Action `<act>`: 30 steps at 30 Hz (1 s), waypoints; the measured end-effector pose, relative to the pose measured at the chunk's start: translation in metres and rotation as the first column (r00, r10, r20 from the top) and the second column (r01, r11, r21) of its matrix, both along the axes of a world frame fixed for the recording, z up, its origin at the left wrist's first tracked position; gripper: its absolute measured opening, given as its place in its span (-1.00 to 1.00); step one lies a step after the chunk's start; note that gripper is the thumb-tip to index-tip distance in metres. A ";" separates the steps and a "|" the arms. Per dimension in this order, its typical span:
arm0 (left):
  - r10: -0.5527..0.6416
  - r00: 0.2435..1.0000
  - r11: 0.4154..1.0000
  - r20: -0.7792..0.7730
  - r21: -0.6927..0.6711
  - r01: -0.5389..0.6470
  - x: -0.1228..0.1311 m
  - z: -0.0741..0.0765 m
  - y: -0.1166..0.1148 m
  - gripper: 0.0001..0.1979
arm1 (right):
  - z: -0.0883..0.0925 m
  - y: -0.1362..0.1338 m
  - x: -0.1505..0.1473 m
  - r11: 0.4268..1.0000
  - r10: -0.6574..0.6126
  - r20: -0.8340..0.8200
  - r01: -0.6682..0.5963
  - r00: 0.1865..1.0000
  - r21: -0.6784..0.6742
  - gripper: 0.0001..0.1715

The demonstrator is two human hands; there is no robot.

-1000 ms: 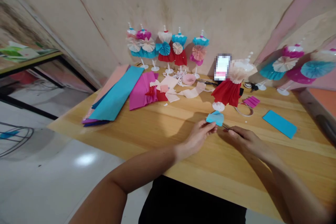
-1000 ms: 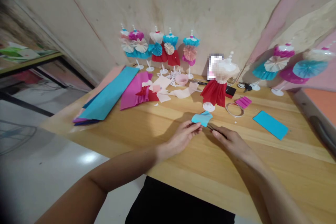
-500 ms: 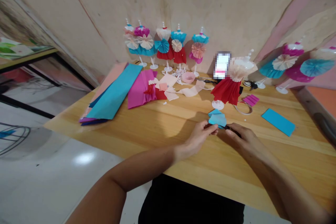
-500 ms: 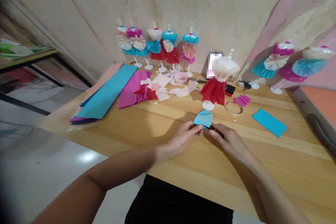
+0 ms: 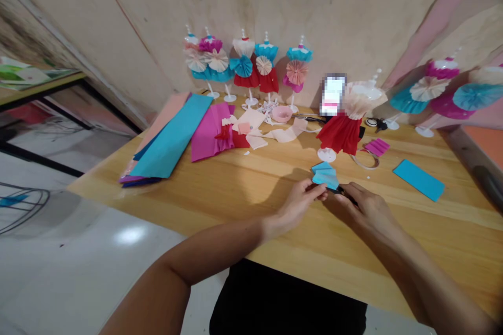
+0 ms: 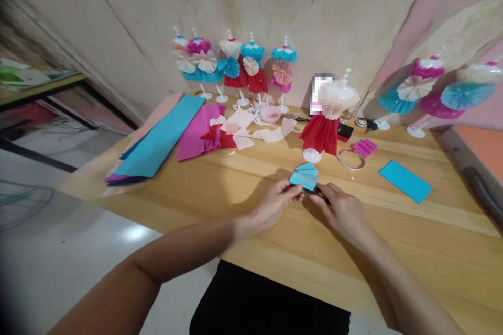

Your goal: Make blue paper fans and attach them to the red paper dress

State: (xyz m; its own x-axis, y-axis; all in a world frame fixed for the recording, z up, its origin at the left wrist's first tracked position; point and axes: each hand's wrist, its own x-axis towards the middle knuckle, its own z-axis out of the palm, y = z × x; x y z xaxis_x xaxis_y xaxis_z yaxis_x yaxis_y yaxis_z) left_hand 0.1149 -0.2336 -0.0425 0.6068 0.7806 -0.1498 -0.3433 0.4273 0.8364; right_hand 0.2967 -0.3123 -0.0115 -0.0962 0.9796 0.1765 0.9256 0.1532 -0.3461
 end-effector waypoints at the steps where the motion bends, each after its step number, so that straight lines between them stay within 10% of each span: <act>1: 0.000 1.000 1.000 0.001 -0.002 0.000 0.000 0.000 0.000 -0.71 | 0.001 0.000 0.000 1.000 0.007 -0.002 -0.007 1.000 0.001 -0.62; 30: 0.001 0.994 0.985 -0.105 0.173 0.017 -0.003 0.005 0.000 -0.77 | 0.007 -0.003 -0.007 1.000 -0.028 0.022 0.028 0.999 0.015 -0.59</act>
State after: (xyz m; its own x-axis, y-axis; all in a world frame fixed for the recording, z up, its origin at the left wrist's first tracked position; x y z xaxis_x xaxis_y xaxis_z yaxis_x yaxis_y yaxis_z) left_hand 0.1122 -0.2335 -0.0371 0.6015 0.7953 -0.0755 -0.2473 0.2753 0.9290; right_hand 0.2895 -0.3156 -0.0046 -0.0728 0.9793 0.1888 0.9370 0.1320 -0.3234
